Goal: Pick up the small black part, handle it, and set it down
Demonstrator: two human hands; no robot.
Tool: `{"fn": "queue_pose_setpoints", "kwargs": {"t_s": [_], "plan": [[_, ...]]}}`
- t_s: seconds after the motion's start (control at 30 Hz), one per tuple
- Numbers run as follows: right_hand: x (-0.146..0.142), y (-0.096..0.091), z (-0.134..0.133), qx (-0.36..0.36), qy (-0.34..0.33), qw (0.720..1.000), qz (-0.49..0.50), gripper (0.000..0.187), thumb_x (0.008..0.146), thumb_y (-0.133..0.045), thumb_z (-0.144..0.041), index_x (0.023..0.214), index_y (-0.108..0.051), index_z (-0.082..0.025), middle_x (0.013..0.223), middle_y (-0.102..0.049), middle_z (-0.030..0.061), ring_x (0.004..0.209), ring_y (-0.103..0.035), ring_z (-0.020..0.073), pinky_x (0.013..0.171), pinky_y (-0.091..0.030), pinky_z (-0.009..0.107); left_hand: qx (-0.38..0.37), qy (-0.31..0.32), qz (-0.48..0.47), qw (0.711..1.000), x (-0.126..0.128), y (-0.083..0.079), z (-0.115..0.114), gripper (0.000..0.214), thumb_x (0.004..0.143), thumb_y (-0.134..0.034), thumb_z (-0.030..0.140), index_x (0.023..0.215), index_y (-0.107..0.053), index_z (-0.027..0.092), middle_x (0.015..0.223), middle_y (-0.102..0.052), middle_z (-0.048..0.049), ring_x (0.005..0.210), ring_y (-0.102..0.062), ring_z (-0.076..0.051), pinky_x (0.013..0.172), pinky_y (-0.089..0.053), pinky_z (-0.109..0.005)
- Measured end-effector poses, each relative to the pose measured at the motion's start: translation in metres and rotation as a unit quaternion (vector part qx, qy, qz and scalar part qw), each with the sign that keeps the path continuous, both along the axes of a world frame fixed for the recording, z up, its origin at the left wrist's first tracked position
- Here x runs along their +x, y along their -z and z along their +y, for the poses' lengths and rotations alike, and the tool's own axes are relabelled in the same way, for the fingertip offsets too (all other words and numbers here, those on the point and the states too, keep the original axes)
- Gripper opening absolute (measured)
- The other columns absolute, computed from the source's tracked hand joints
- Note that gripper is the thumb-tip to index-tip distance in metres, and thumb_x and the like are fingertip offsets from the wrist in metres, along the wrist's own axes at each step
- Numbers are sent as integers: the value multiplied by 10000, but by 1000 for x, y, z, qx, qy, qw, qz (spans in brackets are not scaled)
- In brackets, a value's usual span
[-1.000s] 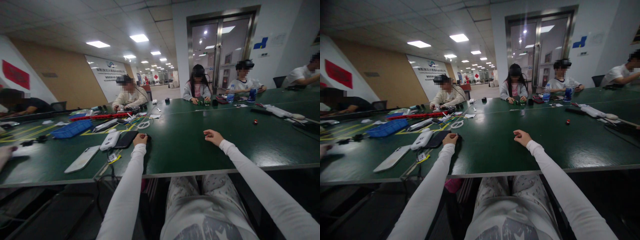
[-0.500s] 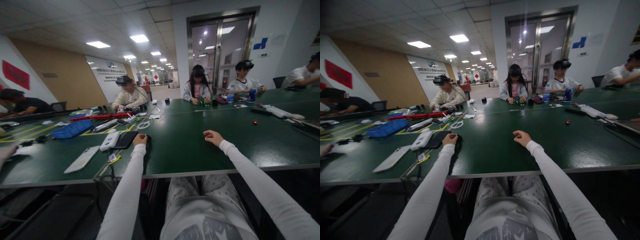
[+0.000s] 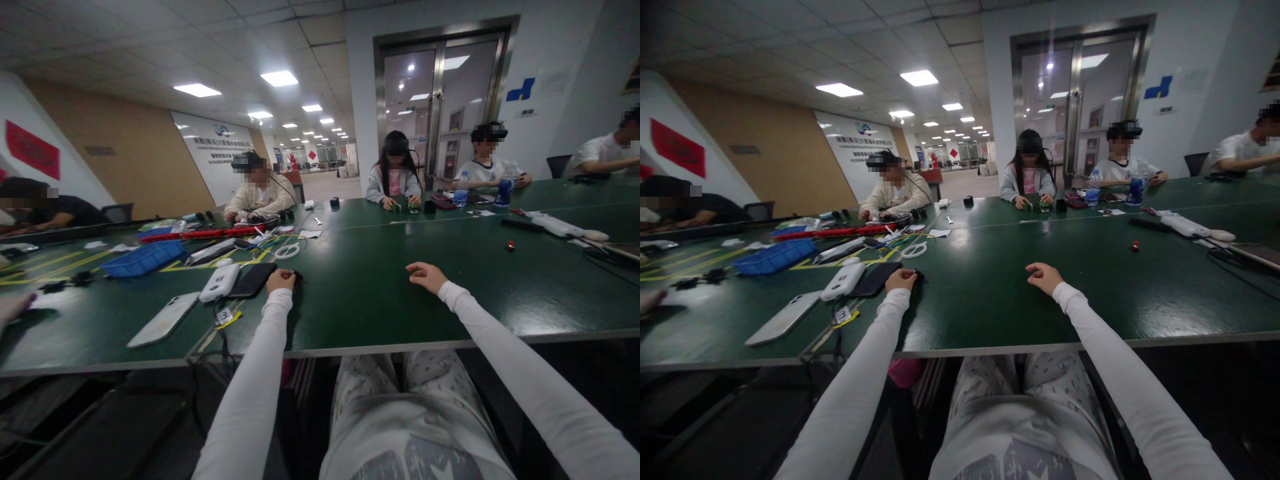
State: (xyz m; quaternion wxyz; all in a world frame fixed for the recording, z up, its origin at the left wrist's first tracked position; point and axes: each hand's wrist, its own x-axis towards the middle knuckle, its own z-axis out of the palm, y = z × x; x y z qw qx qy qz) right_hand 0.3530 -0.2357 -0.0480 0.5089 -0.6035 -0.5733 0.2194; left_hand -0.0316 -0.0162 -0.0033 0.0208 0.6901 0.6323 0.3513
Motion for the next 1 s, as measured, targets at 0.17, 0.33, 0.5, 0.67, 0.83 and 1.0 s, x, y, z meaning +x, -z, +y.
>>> {"fn": "queue_pose_setpoints", "kwargs": {"t_s": [0.17,0.33,0.5,0.67,0.83,1.0], "plan": [[0,0,0,-2,4,1000,1,334,602,-598,-154,932,-571,-193,917,-607,40,727,-594,124,725,-486,309,1,2,26,1000,1,0,-1,224,600,-563,272,782,-616,153,766,-624,-67,755,-571,-185,715,-426,-268],[0,-1,-1,-2,1,1000,-2,329,605,-598,-156,931,-576,-196,921,-608,45,728,-595,129,720,-487,311,16,10,47,999,2,2,0,232,624,-544,276,799,-617,141,783,-605,-81,771,-557,-185,733,-422,-270],[0,-2,-1,-11,1,1000,-9,332,608,-598,-161,938,-572,-195,919,-609,43,727,-595,129,730,-483,318,22,36,66,997,9,2,-6,219,664,-510,286,802,-610,148,809,-578,-78,785,-541,-176,756,-412,-274],[-2,-5,-3,-17,-9,1000,-8,352,603,-606,-153,950,-563,-194,931,-601,44,711,-588,115,731,-477,313,17,104,59,993,42,4,-25,197,664,-523,266,805,-608,158,829,-560,-65,738,-541,-154,741,-420,-259],[-4,-7,-3,-15,-34,999,-19,417,592,-627,-179,998,-534,-195,1008,-565,62,738,-572,116,713,-467,305,8,225,24,974,108,12,-58,163,667,-539,239,796,-602,161,831,-546,-58,705,-535,-124,714,-432,-230],[-6,-11,-3,-27,-52,997,-59,554,566,-665,-228,1086,-474,-202,1084,-526,82,827,-549,154,706,-446,318,-3,342,20,939,181,18,-107,155,677,-536,202,817,-593,170,822,-535,-32,719,-519,-110,713,-430,-236]]}}
